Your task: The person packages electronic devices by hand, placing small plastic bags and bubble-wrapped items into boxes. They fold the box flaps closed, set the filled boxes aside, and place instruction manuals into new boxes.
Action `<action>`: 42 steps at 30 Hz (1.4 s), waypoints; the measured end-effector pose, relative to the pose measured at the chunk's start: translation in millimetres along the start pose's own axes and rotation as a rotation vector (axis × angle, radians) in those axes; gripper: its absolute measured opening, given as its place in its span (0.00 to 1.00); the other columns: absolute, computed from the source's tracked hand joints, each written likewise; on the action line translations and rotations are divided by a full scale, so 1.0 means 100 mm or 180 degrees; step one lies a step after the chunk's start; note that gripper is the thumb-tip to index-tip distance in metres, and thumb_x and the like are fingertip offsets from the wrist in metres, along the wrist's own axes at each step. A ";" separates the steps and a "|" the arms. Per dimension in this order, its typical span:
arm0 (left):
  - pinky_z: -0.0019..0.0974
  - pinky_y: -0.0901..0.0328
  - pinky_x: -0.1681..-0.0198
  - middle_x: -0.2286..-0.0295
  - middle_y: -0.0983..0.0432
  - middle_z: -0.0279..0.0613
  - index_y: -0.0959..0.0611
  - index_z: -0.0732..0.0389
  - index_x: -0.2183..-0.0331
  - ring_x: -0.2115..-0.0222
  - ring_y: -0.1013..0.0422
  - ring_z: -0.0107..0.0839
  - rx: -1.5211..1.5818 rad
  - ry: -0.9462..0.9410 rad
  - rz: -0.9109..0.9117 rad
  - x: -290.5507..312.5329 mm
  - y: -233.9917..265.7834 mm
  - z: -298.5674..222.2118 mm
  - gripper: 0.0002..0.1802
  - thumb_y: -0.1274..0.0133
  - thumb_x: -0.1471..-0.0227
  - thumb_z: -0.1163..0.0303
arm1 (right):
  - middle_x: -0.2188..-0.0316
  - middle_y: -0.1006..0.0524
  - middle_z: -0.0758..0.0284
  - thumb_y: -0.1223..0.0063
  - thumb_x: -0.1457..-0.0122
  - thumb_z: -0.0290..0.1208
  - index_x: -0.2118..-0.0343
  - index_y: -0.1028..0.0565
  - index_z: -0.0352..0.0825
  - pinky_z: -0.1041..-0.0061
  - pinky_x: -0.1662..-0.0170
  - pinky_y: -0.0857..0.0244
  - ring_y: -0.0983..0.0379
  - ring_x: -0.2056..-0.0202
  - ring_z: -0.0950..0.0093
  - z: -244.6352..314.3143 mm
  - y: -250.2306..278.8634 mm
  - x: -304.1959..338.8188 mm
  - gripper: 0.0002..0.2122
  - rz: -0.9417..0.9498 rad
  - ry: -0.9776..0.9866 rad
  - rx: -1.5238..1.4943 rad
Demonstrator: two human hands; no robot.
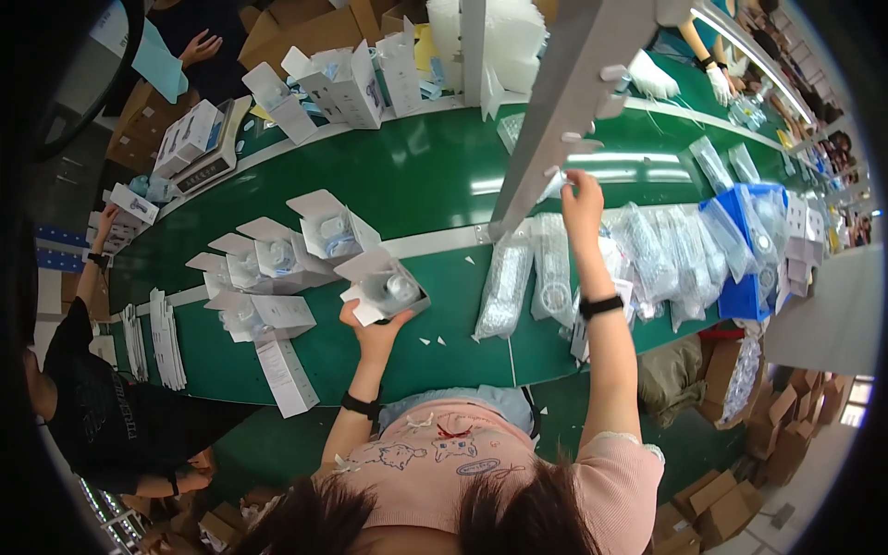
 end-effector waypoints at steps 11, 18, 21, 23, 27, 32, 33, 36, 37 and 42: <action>0.42 0.45 0.53 0.51 0.47 0.52 0.41 0.64 0.52 0.53 0.43 0.43 -0.1147 0.0370 -0.0508 0.09 0.94 -0.24 0.41 0.38 0.66 0.62 | 0.68 0.30 0.47 0.42 0.63 0.29 0.43 0.57 0.45 0.59 0.61 0.39 0.33 0.65 0.51 -0.81 -1.58 -0.94 0.44 0.1644 0.0073 0.0703; 0.41 0.47 0.53 0.53 0.43 0.49 0.40 0.64 0.51 0.54 0.43 0.42 -0.3266 0.1676 -0.0625 0.08 2.32 0.49 0.37 0.41 0.62 0.68 | 0.54 0.38 0.56 0.51 0.56 0.23 0.45 0.53 0.33 0.71 0.54 0.42 0.37 0.57 0.67 -1.04 -0.25 -0.67 0.34 -0.0383 0.0787 0.0015; 0.41 0.43 0.54 0.54 0.41 0.49 0.43 0.63 0.50 0.57 0.40 0.41 -0.1379 0.2040 -0.0199 0.38 2.66 1.04 0.40 0.41 0.63 0.70 | 0.53 0.39 0.59 0.56 0.53 0.20 0.47 0.50 0.32 0.74 0.53 0.42 0.39 0.54 0.70 0.06 0.36 -0.22 0.28 -0.0691 -0.0799 -0.1942; 0.40 0.42 0.55 0.55 0.41 0.49 0.45 0.62 0.49 0.58 0.38 0.40 -0.0351 0.2095 0.0147 0.42 2.65 1.13 0.42 0.40 0.64 0.71 | 0.53 0.38 0.59 0.56 0.54 0.20 0.47 0.50 0.33 0.72 0.53 0.41 0.39 0.55 0.69 0.11 0.72 0.04 0.29 -0.0890 -0.0907 -0.2396; 0.39 0.39 0.57 0.56 0.39 0.49 0.48 0.59 0.48 0.61 0.35 0.38 0.0557 0.2768 -0.0497 0.61 2.67 0.76 0.46 0.40 0.66 0.74 | 0.55 0.36 0.60 0.53 0.56 0.26 0.49 0.45 0.37 0.65 0.54 0.38 0.36 0.56 0.66 0.11 1.02 0.54 0.28 -0.0892 -0.1331 -0.3480; 0.38 0.39 0.57 0.54 0.43 0.49 0.48 0.56 0.48 0.57 0.38 0.39 0.0746 0.2242 -0.1026 0.95 2.61 0.02 0.51 0.36 0.73 0.75 | 0.60 0.31 0.63 0.53 0.54 0.33 0.55 0.36 0.34 0.67 0.56 0.37 0.33 0.59 0.67 0.44 0.93 1.18 0.21 0.0154 -0.2321 -0.4409; 0.38 0.40 0.56 0.53 0.45 0.49 0.47 0.56 0.48 0.56 0.39 0.39 0.0565 0.1951 -0.0935 1.00 2.59 -0.15 0.52 0.36 0.75 0.74 | 0.60 0.31 0.63 0.53 0.54 0.33 0.55 0.36 0.34 0.67 0.56 0.37 0.33 0.59 0.67 0.53 0.85 1.25 0.21 0.0182 -0.2300 -0.4416; 0.39 0.41 0.54 0.53 0.46 0.50 0.46 0.56 0.50 0.55 0.40 0.42 -0.0095 0.1296 -0.0338 0.79 2.31 -0.63 0.53 0.34 0.79 0.73 | 0.62 0.29 0.64 0.53 0.53 0.33 0.56 0.34 0.33 0.70 0.57 0.37 0.32 0.61 0.69 0.85 0.69 1.53 0.20 0.0488 -0.2546 -0.4524; 0.40 0.42 0.54 0.53 0.47 0.50 0.45 0.56 0.50 0.55 0.41 0.43 -0.0594 0.0982 0.0018 0.73 2.19 -0.82 0.53 0.33 0.80 0.72 | 0.63 0.29 0.64 0.53 0.53 0.33 0.56 0.34 0.33 0.71 0.58 0.36 0.31 0.62 0.69 1.06 0.60 1.59 0.19 0.0458 -0.2349 -0.4399; 0.41 0.45 0.52 0.55 0.46 0.51 0.42 0.57 0.52 0.56 0.41 0.48 -0.0912 0.0591 0.0623 0.57 1.51 -1.17 0.52 0.32 0.83 0.69 | 0.58 0.33 0.65 0.53 0.51 0.31 0.52 0.40 0.34 0.71 0.55 0.40 0.35 0.58 0.71 2.25 0.33 1.84 0.22 0.0842 -0.2144 -0.4782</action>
Point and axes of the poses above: each hand's wrist, its own x-axis away from the middle knuckle, its own y-axis out of the back of the hand, z = x × y, the point moved 1 cm from there along -x, towards the middle knuckle
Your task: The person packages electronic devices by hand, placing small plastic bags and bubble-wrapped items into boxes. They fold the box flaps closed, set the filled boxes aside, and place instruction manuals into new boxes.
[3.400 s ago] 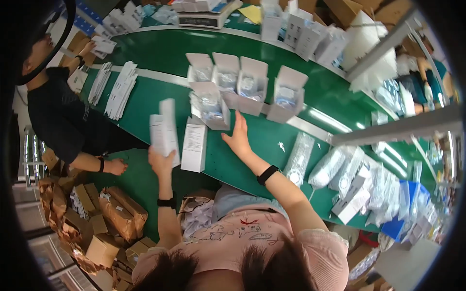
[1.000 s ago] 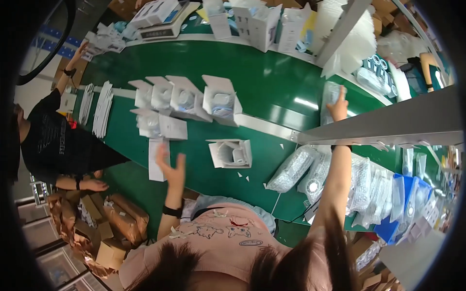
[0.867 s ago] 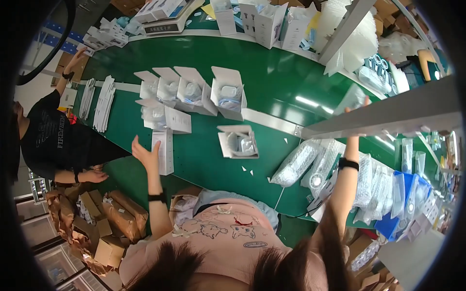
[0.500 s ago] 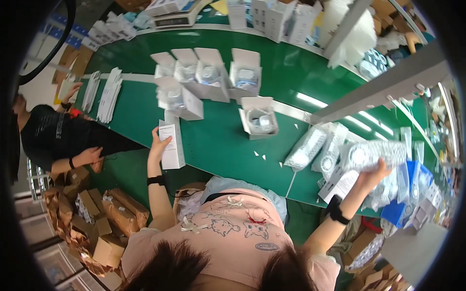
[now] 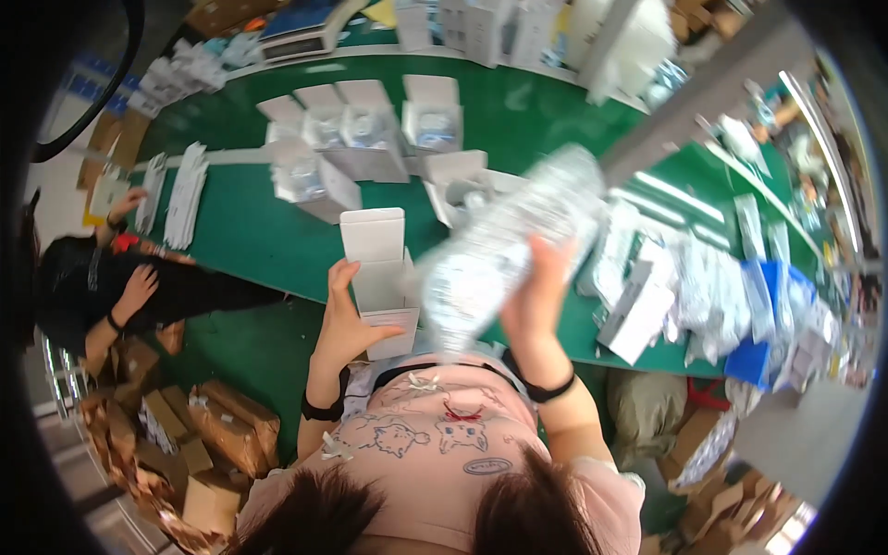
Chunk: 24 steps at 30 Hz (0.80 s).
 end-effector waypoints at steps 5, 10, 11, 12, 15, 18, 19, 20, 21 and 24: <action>0.41 0.43 0.54 0.56 0.44 0.52 0.40 0.58 0.54 0.57 0.41 0.49 0.0372 -0.0093 0.0451 -0.14 -0.32 -0.08 0.51 0.31 0.84 0.68 | 0.53 0.40 0.63 0.46 0.56 0.24 0.47 0.53 0.34 0.72 0.50 0.48 0.42 0.53 0.71 -0.28 -0.26 0.06 0.34 0.0110 0.1436 0.0987; 0.45 0.41 0.58 0.56 0.43 0.54 0.43 0.53 0.54 0.58 0.39 0.50 0.0236 -0.0887 -0.0126 -0.14 -0.53 -0.08 0.49 0.32 0.80 0.71 | 0.53 0.42 0.59 0.40 0.60 0.31 0.50 0.45 0.34 0.70 0.50 0.48 0.43 0.53 0.68 -0.13 0.04 0.06 0.33 0.0771 0.2156 0.2272; 0.46 0.40 0.59 0.56 0.43 0.55 0.44 0.51 0.54 0.59 0.39 0.51 0.0186 -0.1264 -0.0071 -0.17 -0.55 -0.11 0.49 0.33 0.79 0.72 | 0.53 0.42 0.58 0.38 0.61 0.32 0.50 0.44 0.35 0.69 0.50 0.48 0.44 0.52 0.66 -0.05 0.07 0.07 0.34 0.1175 0.2210 0.2765; 0.47 0.40 0.60 0.56 0.43 0.56 0.44 0.50 0.54 0.59 0.39 0.52 0.0136 -0.1639 -0.0024 -0.18 -0.57 -0.13 0.49 0.33 0.78 0.73 | 0.53 0.42 0.58 0.38 0.61 0.32 0.50 0.44 0.35 0.69 0.50 0.48 0.44 0.52 0.66 0.01 0.10 0.08 0.34 0.1120 0.2214 0.2773; 0.47 0.39 0.61 0.56 0.42 0.57 0.45 0.48 0.54 0.60 0.38 0.52 0.0179 -0.1934 0.0010 -0.15 -0.67 -0.09 0.48 0.34 0.77 0.75 | 0.51 0.43 0.55 0.37 0.64 0.38 0.53 0.37 0.38 0.62 0.49 0.50 0.48 0.49 0.57 0.17 0.17 0.07 0.32 0.1136 0.2188 0.4295; 0.47 0.39 0.62 0.56 0.42 0.58 0.45 0.47 0.55 0.60 0.38 0.53 0.0396 -0.1987 0.0000 -0.12 -0.72 -0.07 0.47 0.34 0.76 0.76 | 0.50 0.44 0.56 0.38 0.64 0.42 0.54 0.34 0.41 0.59 0.48 0.52 0.52 0.47 0.53 0.45 0.35 0.07 0.30 0.1681 0.2183 0.4559; 0.46 0.38 0.61 0.56 0.42 0.58 0.45 0.47 0.56 0.60 0.38 0.53 0.0600 -0.1908 -0.0002 -0.11 -0.74 -0.08 0.47 0.34 0.77 0.76 | 0.49 0.44 0.57 0.38 0.64 0.43 0.55 0.33 0.42 0.57 0.47 0.53 0.54 0.47 0.52 0.49 0.39 0.07 0.30 0.1968 0.2176 0.4682; 0.45 0.38 0.61 0.56 0.43 0.58 0.44 0.47 0.56 0.59 0.38 0.53 0.0802 -0.1824 -0.0006 -0.10 -0.76 -0.09 0.46 0.34 0.77 0.76 | 0.49 0.44 0.57 0.38 0.64 0.43 0.55 0.33 0.42 0.57 0.47 0.53 0.54 0.47 0.52 0.46 0.39 0.08 0.30 0.1961 0.2170 0.4677; 0.45 0.38 0.61 0.56 0.43 0.58 0.44 0.47 0.56 0.59 0.38 0.53 0.0812 -0.1824 0.0020 -0.10 -0.80 -0.13 0.46 0.34 0.77 0.76 | 0.49 0.44 0.58 0.39 0.64 0.44 0.55 0.32 0.43 0.56 0.47 0.54 0.54 0.46 0.52 0.40 0.38 0.15 0.29 0.2258 0.2166 0.4677; 0.45 0.37 0.61 0.55 0.45 0.57 0.46 0.49 0.56 0.58 0.38 0.51 0.0796 -0.1780 -0.0261 -0.24 -0.91 -0.23 0.48 0.32 0.77 0.75 | 0.48 0.45 0.60 0.41 0.63 0.45 0.56 0.31 0.44 0.55 0.47 0.55 0.55 0.46 0.52 0.27 0.43 0.21 0.27 0.2843 0.2181 0.4651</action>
Point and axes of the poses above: each hand's wrist, its own x-axis away from the middle knuckle, its own y-axis out of the back of the hand, z = x × y, the point moved 1 cm from there along -x, towards the middle knuckle
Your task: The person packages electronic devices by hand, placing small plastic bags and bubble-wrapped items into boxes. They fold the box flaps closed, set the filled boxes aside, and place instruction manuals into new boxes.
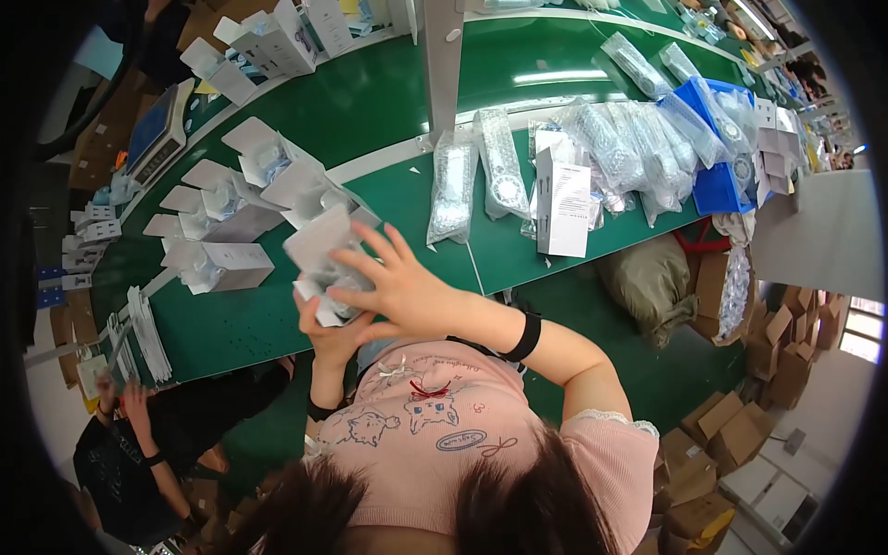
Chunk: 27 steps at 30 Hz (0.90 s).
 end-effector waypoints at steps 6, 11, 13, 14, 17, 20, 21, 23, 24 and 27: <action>0.46 0.37 0.60 0.54 0.49 0.56 0.50 0.54 0.55 0.56 0.39 0.48 -0.0061 0.0756 -0.0608 0.51 0.19 0.50 0.52 0.31 0.77 0.73 | 0.55 0.36 0.54 0.42 0.61 0.37 0.52 0.35 0.36 0.58 0.48 0.54 0.46 0.50 0.54 -0.91 0.24 0.78 0.29 -0.1946 -0.2211 0.0484; 0.44 0.42 0.54 0.52 0.53 0.57 0.54 0.58 0.53 0.53 0.44 0.46 -0.0639 0.1142 -0.0638 0.86 0.25 0.93 0.54 0.32 0.76 0.72 | 0.54 0.39 0.53 0.43 0.63 0.45 0.45 0.44 0.47 0.59 0.52 0.48 0.44 0.52 0.53 -1.65 0.28 1.77 0.38 -0.0764 -0.4746 0.2453; 0.42 0.44 0.53 0.52 0.54 0.58 0.54 0.58 0.52 0.52 0.45 0.45 -0.0715 0.1256 -0.0652 0.94 0.30 0.93 0.55 0.32 0.76 0.72 | 0.53 0.40 0.53 0.42 0.63 0.42 0.44 0.47 0.45 0.64 0.50 0.48 0.45 0.50 0.57 -1.55 0.42 1.68 0.39 -0.1303 -0.4796 0.1350; 0.42 0.46 0.51 0.51 0.55 0.59 0.53 0.58 0.52 0.51 0.47 0.46 -0.0568 0.1212 -0.0537 0.89 0.35 0.88 0.53 0.33 0.74 0.71 | 0.52 0.40 0.53 0.42 0.63 0.40 0.44 0.49 0.43 0.66 0.50 0.48 0.45 0.49 0.58 -1.52 0.45 1.66 0.40 -0.1582 -0.4803 0.0792; 0.43 0.51 0.48 0.50 0.56 0.60 0.51 0.59 0.52 0.49 0.51 0.47 -0.0285 0.1117 -0.0299 0.75 0.45 0.77 0.48 0.35 0.69 0.68 | 0.51 0.41 0.53 0.43 0.63 0.36 0.44 0.50 0.40 0.69 0.49 0.48 0.45 0.49 0.60 -1.30 0.32 1.62 0.41 -0.2186 -0.4188 0.0665; 0.44 0.57 0.46 0.49 0.58 0.62 0.46 0.60 0.54 0.47 0.55 0.48 -0.0459 0.1018 -0.0251 0.65 0.48 0.72 0.41 0.39 0.65 0.65 | 0.49 0.43 0.54 0.42 0.64 0.31 0.43 0.52 0.36 0.71 0.48 0.51 0.47 0.47 0.62 -1.12 0.15 1.47 0.42 -0.2480 -0.3664 0.0540; 0.44 0.57 0.46 0.49 0.58 0.62 0.46 0.60 0.54 0.47 0.55 0.48 -0.0466 0.1010 -0.0245 0.63 0.50 0.72 0.41 0.39 0.65 0.65 | 0.47 0.45 0.55 0.41 0.64 0.28 0.43 0.53 0.34 0.72 0.46 0.53 0.49 0.45 0.64 -1.08 0.10 1.41 0.43 -0.2482 -0.3452 0.0494; 0.44 0.56 0.47 0.49 0.56 0.62 0.45 0.59 0.54 0.47 0.54 0.49 -0.0431 0.0949 -0.0203 0.60 0.50 0.73 0.41 0.38 0.66 0.65 | 0.45 0.47 0.56 0.41 0.65 0.26 0.43 0.55 0.31 0.72 0.44 0.56 0.51 0.44 0.66 -1.02 0.03 1.33 0.44 -0.2486 -0.3235 0.0457; 0.45 0.56 0.47 0.50 0.56 0.62 0.44 0.59 0.55 0.47 0.54 0.50 -0.0420 0.0927 -0.0181 0.59 0.51 0.73 0.41 0.37 0.67 0.66 | 0.44 0.50 0.56 0.40 0.65 0.25 0.43 0.56 0.32 0.73 0.44 0.58 0.53 0.43 0.67 -0.98 0.00 1.30 0.45 -0.2695 -0.3048 0.0223; 0.45 0.56 0.47 0.49 0.56 0.62 0.44 0.59 0.55 0.47 0.54 0.49 -0.0396 0.1001 -0.0177 0.61 0.52 0.74 0.41 0.37 0.68 0.65 | 0.43 0.54 0.57 0.40 0.66 0.24 0.43 0.57 0.32 0.73 0.43 0.61 0.56 0.42 0.68 -0.92 -0.08 1.22 0.46 -0.3088 -0.2655 -0.0257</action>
Point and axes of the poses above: each hand's wrist, its own x-axis away from the middle knuckle, its own y-axis out of the back of the hand, z = x × y, the point moved 1 cm from there along -x, towards the middle knuckle
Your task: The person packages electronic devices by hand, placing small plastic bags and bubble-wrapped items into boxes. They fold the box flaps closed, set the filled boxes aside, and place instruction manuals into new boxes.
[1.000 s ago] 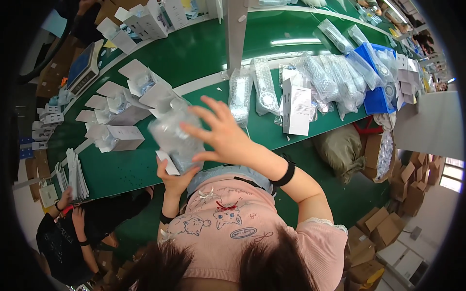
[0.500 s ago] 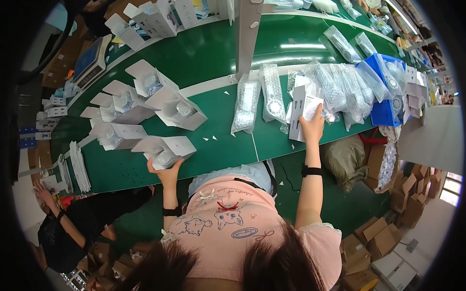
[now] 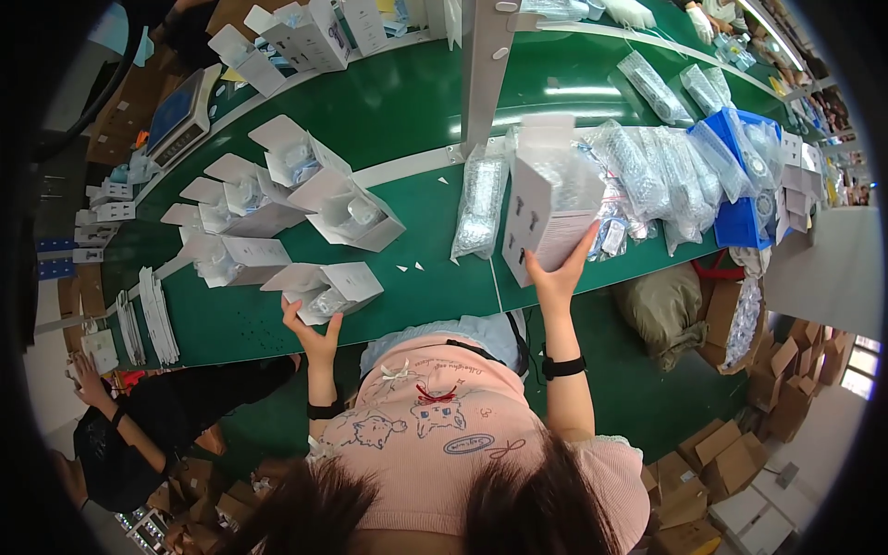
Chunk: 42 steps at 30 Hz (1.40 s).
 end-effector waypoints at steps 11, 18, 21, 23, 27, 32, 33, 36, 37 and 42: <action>0.48 0.53 0.48 0.50 0.55 0.61 0.44 0.57 0.55 0.48 0.52 0.53 -0.0405 -0.0037 0.0108 -0.03 0.08 -0.12 0.44 0.34 0.72 0.64 | 0.48 0.49 0.62 0.37 0.69 0.23 0.47 0.57 0.34 0.69 0.43 0.59 0.53 0.45 0.68 0.23 -0.53 -0.04 0.46 0.1045 0.1477 -0.0604; 0.47 0.50 0.50 0.51 0.49 0.57 0.39 0.57 0.58 0.50 0.48 0.53 -0.0585 0.0234 0.0316 -0.08 0.16 -0.18 0.41 0.33 0.74 0.66 | 0.50 0.49 0.59 0.36 0.69 0.24 0.48 0.55 0.33 0.70 0.44 0.56 0.51 0.46 0.68 0.47 -1.27 0.05 0.45 0.0782 0.0334 -0.2159; 0.45 0.48 0.51 0.53 0.46 0.57 0.36 0.58 0.60 0.51 0.46 0.52 0.0185 0.0128 -0.0245 -0.12 0.17 -0.13 0.37 0.34 0.74 0.66 | 0.50 0.48 0.57 0.35 0.69 0.25 0.48 0.55 0.31 0.71 0.44 0.55 0.50 0.46 0.66 0.24 -1.60 0.01 0.45 0.0802 0.0238 -0.1489; 0.44 0.48 0.51 0.53 0.46 0.57 0.36 0.58 0.60 0.51 0.47 0.52 -0.0072 0.0296 -0.0215 -0.16 0.21 -0.10 0.36 0.34 0.73 0.67 | 0.51 0.47 0.56 0.36 0.67 0.26 0.48 0.55 0.29 0.72 0.44 0.55 0.49 0.47 0.65 0.01 -1.75 0.12 0.44 0.1004 0.0123 -0.0183; 0.42 0.48 0.50 0.53 0.46 0.57 0.34 0.59 0.61 0.50 0.48 0.51 -0.0522 0.0547 -0.0080 -0.29 0.27 -0.14 0.33 0.35 0.71 0.67 | 0.50 0.47 0.51 0.38 0.65 0.26 0.48 0.54 0.26 0.71 0.44 0.55 0.50 0.47 0.60 -0.19 -1.68 0.25 0.42 0.0953 0.0017 -0.0475; 0.39 0.51 0.49 0.51 0.47 0.55 0.27 0.59 0.66 0.50 0.47 0.46 -0.0637 0.0612 -0.0007 -0.38 0.28 -0.28 0.22 0.38 0.67 0.69 | 0.47 0.49 0.51 0.41 0.63 0.24 0.49 0.50 0.27 0.68 0.46 0.51 0.48 0.47 0.58 -0.08 -1.46 0.26 0.38 0.1186 0.0153 0.0157; 0.39 0.51 0.49 0.51 0.47 0.55 0.27 0.59 0.66 0.50 0.47 0.46 -0.0564 0.0579 0.0058 -0.40 0.28 -0.29 0.22 0.38 0.67 0.69 | 0.49 0.47 0.53 0.43 0.62 0.23 0.50 0.47 0.28 0.69 0.46 0.51 0.47 0.48 0.60 0.05 -1.32 0.24 0.34 0.1298 0.0205 0.0122; 0.39 0.51 0.49 0.52 0.46 0.57 0.25 0.59 0.72 0.50 0.46 0.47 -0.0531 0.0816 0.0114 -0.50 0.28 -0.32 0.14 0.39 0.66 0.71 | 0.51 0.42 0.56 0.46 0.59 0.22 0.52 0.41 0.30 0.70 0.46 0.52 0.45 0.48 0.63 0.22 -0.94 0.10 0.28 0.1470 0.0278 0.0068; 0.38 0.49 0.51 0.55 0.44 0.55 0.25 0.60 0.73 0.53 0.43 0.47 -0.0637 0.0799 0.0084 -0.52 0.29 -0.34 0.13 0.40 0.66 0.71 | 0.52 0.40 0.57 0.49 0.58 0.20 0.53 0.38 0.31 0.69 0.47 0.50 0.44 0.49 0.63 0.14 -0.73 -0.01 0.25 0.1361 0.0666 0.0417; 0.34 0.41 0.64 0.67 0.36 0.47 0.26 0.63 0.78 0.67 0.36 0.40 -0.0895 0.0915 -0.0038 -0.62 0.34 -0.28 0.11 0.40 0.67 0.73 | 0.59 0.33 0.55 0.50 0.56 0.22 0.56 0.35 0.29 0.64 0.52 0.46 0.39 0.57 0.58 -0.62 0.08 -0.81 0.20 0.0188 0.0967 0.2175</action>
Point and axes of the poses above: each hand's wrist, its own x-axis away from the middle knuckle, its own y-axis out of the back of the hand, z = x × y, the point moved 1 cm from there along -x, towards the middle knuckle
